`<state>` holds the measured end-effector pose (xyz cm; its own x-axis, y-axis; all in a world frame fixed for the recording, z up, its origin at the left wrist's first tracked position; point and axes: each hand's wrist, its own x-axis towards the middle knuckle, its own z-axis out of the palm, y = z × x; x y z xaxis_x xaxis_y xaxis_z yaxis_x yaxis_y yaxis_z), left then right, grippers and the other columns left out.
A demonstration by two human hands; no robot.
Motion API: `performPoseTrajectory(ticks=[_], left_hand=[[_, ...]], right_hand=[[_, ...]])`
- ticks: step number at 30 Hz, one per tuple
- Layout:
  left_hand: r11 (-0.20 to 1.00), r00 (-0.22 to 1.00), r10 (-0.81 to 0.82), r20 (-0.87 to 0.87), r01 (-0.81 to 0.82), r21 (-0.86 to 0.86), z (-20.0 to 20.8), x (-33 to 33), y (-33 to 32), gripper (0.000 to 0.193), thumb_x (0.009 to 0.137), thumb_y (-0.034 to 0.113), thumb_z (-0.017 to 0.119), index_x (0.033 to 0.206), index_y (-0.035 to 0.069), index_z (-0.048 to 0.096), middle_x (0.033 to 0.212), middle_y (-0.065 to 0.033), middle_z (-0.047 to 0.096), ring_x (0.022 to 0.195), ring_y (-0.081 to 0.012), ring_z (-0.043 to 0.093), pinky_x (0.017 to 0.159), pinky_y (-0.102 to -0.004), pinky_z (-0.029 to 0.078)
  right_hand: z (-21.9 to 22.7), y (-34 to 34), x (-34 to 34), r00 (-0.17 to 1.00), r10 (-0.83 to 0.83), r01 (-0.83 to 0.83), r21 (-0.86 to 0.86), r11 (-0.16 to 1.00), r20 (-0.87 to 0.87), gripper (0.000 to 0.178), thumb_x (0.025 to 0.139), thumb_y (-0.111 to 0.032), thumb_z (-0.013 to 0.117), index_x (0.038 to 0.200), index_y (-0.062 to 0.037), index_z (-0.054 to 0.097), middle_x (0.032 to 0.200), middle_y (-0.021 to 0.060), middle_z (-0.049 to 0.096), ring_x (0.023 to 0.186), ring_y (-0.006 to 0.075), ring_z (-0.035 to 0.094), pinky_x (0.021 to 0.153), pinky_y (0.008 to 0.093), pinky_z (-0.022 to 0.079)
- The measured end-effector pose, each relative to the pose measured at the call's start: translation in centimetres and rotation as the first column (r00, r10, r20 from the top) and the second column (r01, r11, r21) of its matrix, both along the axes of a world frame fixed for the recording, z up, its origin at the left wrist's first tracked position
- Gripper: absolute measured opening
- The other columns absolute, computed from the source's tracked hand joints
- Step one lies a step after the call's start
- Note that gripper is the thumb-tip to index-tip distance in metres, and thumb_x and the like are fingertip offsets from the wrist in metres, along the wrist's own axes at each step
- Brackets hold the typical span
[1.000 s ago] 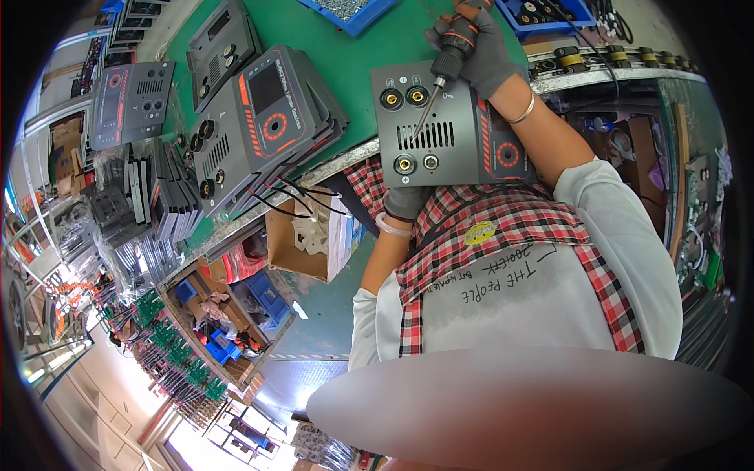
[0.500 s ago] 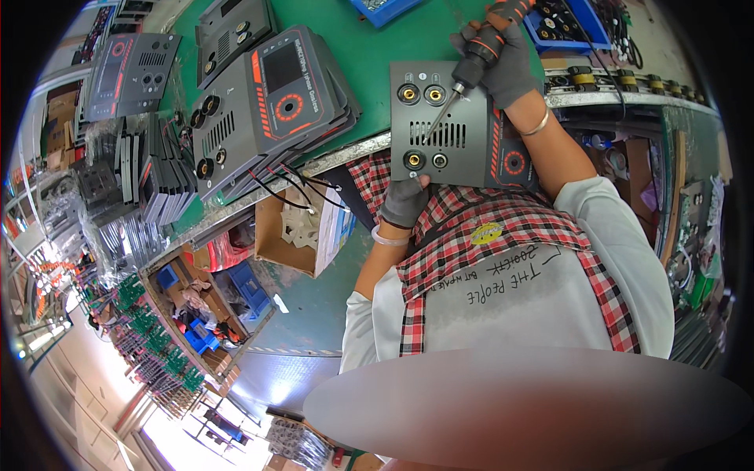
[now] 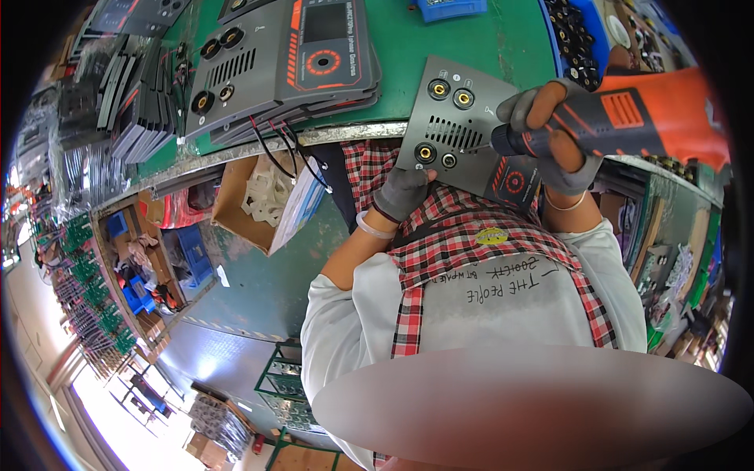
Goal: The person is assembling electronic components into a metal housing using a power screwdriver.
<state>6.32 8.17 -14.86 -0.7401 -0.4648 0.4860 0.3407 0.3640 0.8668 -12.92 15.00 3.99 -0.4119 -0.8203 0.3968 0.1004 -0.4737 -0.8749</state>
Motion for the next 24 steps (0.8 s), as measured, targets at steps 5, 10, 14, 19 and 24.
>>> performPoseTrajectory(ticks=[5, 10, 14, 19, 24], left_hand=[[0.993, 0.993, -0.002, 0.120, -0.012, 0.117, 0.8, 0.1, 0.1, 0.031, 0.074, -0.010, 0.055, 0.096, 0.012, 0.054, 0.098, -0.0115, 0.057, 0.090, -0.0270, 0.057, 0.073, -0.0321, 0.048], [0.989, 0.999, -0.021, 0.044, 0.014, 0.149, 3.1, -0.2, -0.2, 0.026, 0.075, -0.009, 0.055, 0.092, 0.011, 0.053, 0.095, -0.0133, 0.058, 0.087, -0.0282, 0.058, 0.071, -0.0325, 0.048], [0.968, 0.997, -0.059, 0.048, 0.046, 0.245, 4.1, -0.3, -0.3, 0.027, 0.075, -0.009, 0.055, 0.091, 0.012, 0.053, 0.096, -0.0138, 0.058, 0.086, -0.0287, 0.058, 0.071, -0.0324, 0.048], [0.981, 0.998, -0.066, 0.017, 0.062, 0.182, 3.2, -0.3, -0.3, 0.030, 0.075, -0.009, 0.053, 0.099, 0.008, 0.052, 0.098, -0.0129, 0.057, 0.087, -0.0251, 0.058, 0.072, -0.0305, 0.048], [0.719, 0.974, -0.227, -0.027, 0.186, 0.669, 2.0, -0.2, 0.5, 0.030, 0.076, -0.009, 0.052, 0.104, 0.001, 0.051, 0.103, -0.0117, 0.055, 0.091, -0.0213, 0.056, 0.075, -0.0283, 0.047]], right_hand=[[-0.5, -0.7, 1.1, 0.977, -0.006, 0.011, 0.024, 1.000, -0.215, 0.007, 0.069, -0.002, 0.058, 0.068, -0.0008, 0.050, 0.074, 0.0086, 0.056, 0.067, 0.0175, 0.055, 0.064, 0.0291, 0.047], [-0.6, -0.8, 1.7, 0.973, -0.019, 0.039, 0.078, 0.996, -0.231, 0.006, 0.068, -0.001, 0.058, 0.070, -0.0015, 0.053, 0.074, 0.0069, 0.056, 0.066, 0.0153, 0.055, 0.062, 0.0253, 0.046], [-0.5, -1.0, 2.1, 0.946, 0.009, 0.035, 0.129, 0.991, -0.325, 0.007, 0.066, 0.000, 0.058, 0.071, -0.0015, 0.053, 0.075, 0.0068, 0.056, 0.067, 0.0155, 0.055, 0.062, 0.0247, 0.045], [0.0, -1.6, 2.9, 0.919, 0.074, -0.013, 0.158, 0.987, -0.387, 0.011, 0.064, 0.002, 0.057, 0.073, -0.0020, 0.053, 0.075, 0.0065, 0.056, 0.070, 0.0165, 0.055, 0.065, 0.0246, 0.044], [0.8, -2.1, 3.4, 0.899, 0.158, -0.046, 0.270, 0.962, -0.409, 0.015, 0.063, 0.003, 0.057, 0.076, -0.0021, 0.053, 0.076, 0.0062, 0.056, 0.074, 0.0163, 0.055, 0.070, 0.0254, 0.043]])
